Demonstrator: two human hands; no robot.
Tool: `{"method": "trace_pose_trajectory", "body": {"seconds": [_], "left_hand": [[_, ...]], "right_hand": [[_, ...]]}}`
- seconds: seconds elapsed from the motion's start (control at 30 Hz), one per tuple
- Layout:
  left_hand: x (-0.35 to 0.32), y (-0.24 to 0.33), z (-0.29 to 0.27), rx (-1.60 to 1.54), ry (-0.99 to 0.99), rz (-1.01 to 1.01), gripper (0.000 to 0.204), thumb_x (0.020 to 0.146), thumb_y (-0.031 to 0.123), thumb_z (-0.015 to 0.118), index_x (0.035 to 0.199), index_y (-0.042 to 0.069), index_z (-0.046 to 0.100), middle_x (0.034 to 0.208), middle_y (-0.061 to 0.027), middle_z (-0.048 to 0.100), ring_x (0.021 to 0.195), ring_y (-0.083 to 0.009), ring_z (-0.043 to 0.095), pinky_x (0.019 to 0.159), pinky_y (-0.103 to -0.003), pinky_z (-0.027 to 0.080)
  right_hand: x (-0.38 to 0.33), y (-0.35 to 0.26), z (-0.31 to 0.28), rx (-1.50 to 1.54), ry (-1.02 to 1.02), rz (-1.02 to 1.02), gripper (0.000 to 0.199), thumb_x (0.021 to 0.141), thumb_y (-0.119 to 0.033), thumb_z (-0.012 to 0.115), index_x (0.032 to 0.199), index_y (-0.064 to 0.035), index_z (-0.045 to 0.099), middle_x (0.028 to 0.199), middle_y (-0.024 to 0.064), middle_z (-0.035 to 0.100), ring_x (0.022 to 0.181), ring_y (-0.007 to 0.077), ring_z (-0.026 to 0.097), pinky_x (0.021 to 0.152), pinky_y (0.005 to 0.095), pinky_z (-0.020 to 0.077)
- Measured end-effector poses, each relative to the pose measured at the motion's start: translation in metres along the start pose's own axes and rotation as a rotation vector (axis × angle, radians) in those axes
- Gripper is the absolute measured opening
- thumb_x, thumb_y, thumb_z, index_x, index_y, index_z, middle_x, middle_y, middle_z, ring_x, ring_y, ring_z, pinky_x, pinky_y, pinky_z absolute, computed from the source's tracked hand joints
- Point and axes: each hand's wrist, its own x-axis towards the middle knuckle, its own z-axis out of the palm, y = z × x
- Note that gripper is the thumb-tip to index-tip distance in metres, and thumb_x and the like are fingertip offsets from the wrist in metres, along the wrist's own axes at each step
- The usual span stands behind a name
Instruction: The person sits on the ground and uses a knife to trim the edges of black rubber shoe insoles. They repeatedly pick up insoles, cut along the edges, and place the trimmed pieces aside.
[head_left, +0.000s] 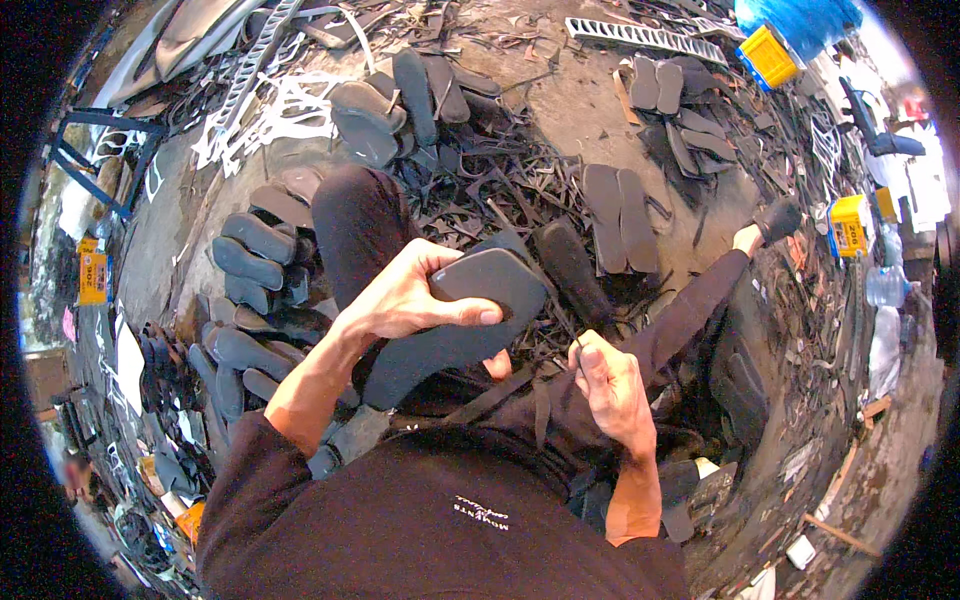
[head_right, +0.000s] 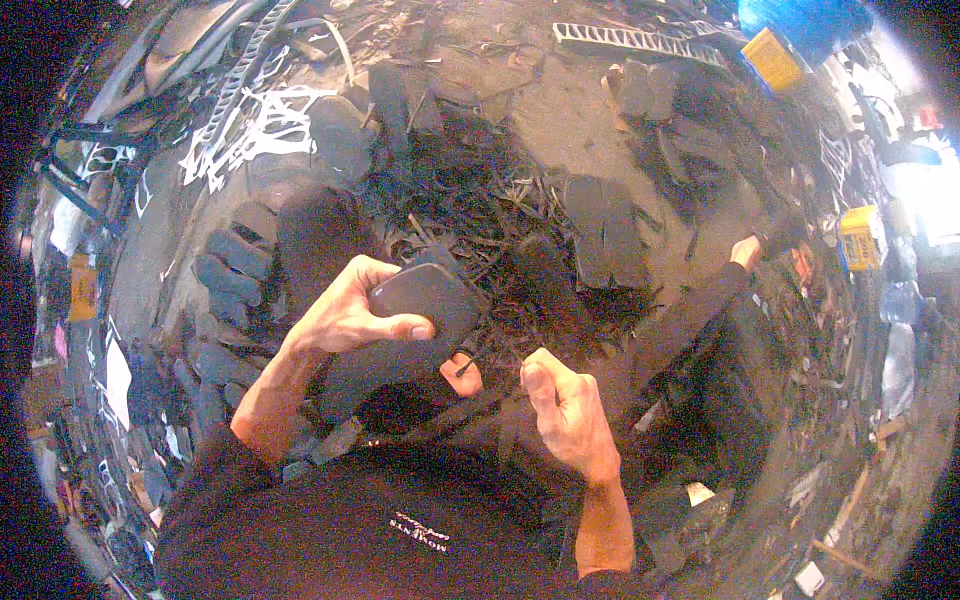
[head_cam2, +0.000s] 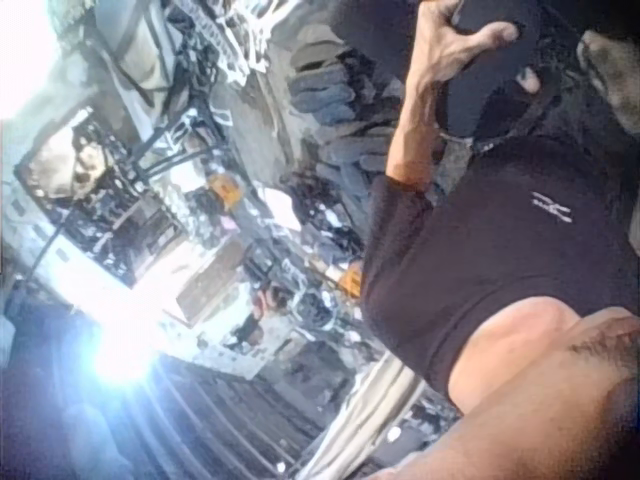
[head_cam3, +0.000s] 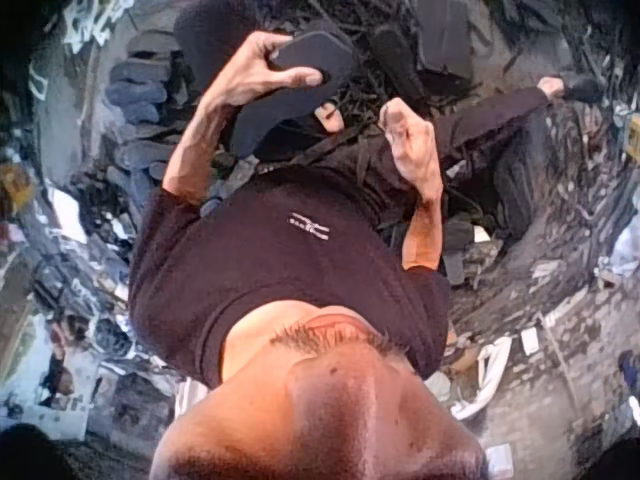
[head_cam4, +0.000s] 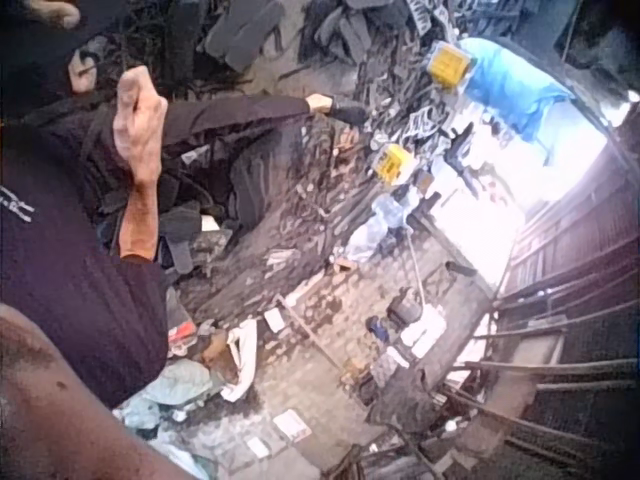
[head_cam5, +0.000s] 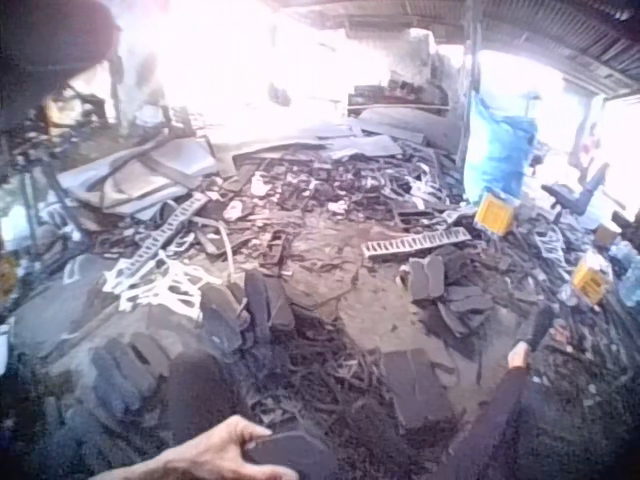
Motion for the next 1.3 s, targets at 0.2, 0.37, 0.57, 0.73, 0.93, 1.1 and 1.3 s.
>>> {"method": "trace_pose_trajectory", "body": {"seconds": [0.2,0.37,0.57,0.73,0.93,1.1,1.3], "left_hand": [[0.007,-0.003,0.026,0.161,-0.378,-0.115,0.047,0.089,0.039,0.090,0.106,-0.003,0.079,0.087,-0.0012,0.076,0.081,-0.0078,0.067,0.075,-0.031,0.058],[0.006,-0.026,0.056,0.285,-0.373,0.188,0.040,0.093,0.035,0.087,0.101,-0.002,0.079,0.084,-0.0052,0.075,0.078,-0.0103,0.066,0.072,-0.034,0.056],[0.026,-0.019,-0.006,-0.464,0.992,0.339,0.025,0.095,0.025,0.083,0.108,0.006,0.072,0.104,-0.0053,0.073,0.086,-0.0174,0.070,0.074,-0.032,0.057],[0.021,-0.045,0.060,-0.533,0.840,0.160,0.039,0.095,0.022,0.083,0.130,0.011,0.070,0.102,-0.0049,0.074,0.089,-0.0209,0.072,0.083,-0.036,0.059],[0.026,-0.017,0.084,-0.888,0.937,0.058,0.047,0.088,0.040,0.091,0.116,0.007,0.070,0.096,-0.0014,0.072,0.076,-0.0122,0.067,0.065,-0.032,0.056],[0.026,-0.012,0.088,-0.955,0.928,0.028,0.044,0.090,0.037,0.089,0.115,0.007,0.071,0.094,-0.0013,0.071,0.075,-0.0117,0.066,0.067,-0.032,0.057],[0.000,-0.046,0.076,-0.850,0.797,-0.010,0.040,0.093,0.032,0.087,0.116,0.004,0.070,0.097,-0.0021,0.072,0.079,-0.0130,0.067,0.068,-0.032,0.057]], "right_hand": [[0.008,0.010,0.013,0.033,-0.074,0.018,0.061,0.115,-0.057,0.041,0.093,-0.0027,0.058,0.071,0.0024,0.050,0.067,0.0116,0.045,0.062,0.0307,0.0396],[0.032,0.015,0.016,0.228,-0.107,0.216,0.062,0.115,-0.061,0.036,0.101,-0.0060,0.062,0.082,0.0011,0.057,0.075,0.0108,0.051,0.070,0.0286,0.0444],[0.023,0.025,0.000,0.608,0.088,0.179,0.062,0.114,-0.065,0.033,0.096,-0.0114,0.057,0.067,-0.0048,0.048,0.053,0.0045,0.043,0.049,0.0226,0.0346],[0.030,0.008,0.056,0.217,0.199,-0.010,0.057,0.117,-0.055,0.035,0.096,-0.0061,0.057,0.065,-0.0035,0.046,0.056,0.0055,0.042,0.052,0.0262,0.0329],[0.000,0.007,0.083,-0.055,0.280,-0.112,0.042,0.117,-0.037,0.044,0.098,-0.0010,0.057,0.069,0.0166,0.052,0.055,0.0282,0.049,0.056,0.0425,0.0418],[-0.022,0.021,0.089,-0.107,0.280,-0.007,0.040,0.114,-0.041,0.049,0.102,-0.0054,0.060,0.066,0.0198,0.061,0.063,0.0453,0.066,0.058,0.0494,0.0488],[0.074,-0.001,0.087,-0.006,0.174,-0.199,0.054,0.114,-0.053,0.045,0.101,-0.0037,0.060,0.066,0.0174,0.058,0.058,0.0368,0.062,0.056,0.0458,0.0479]]}}
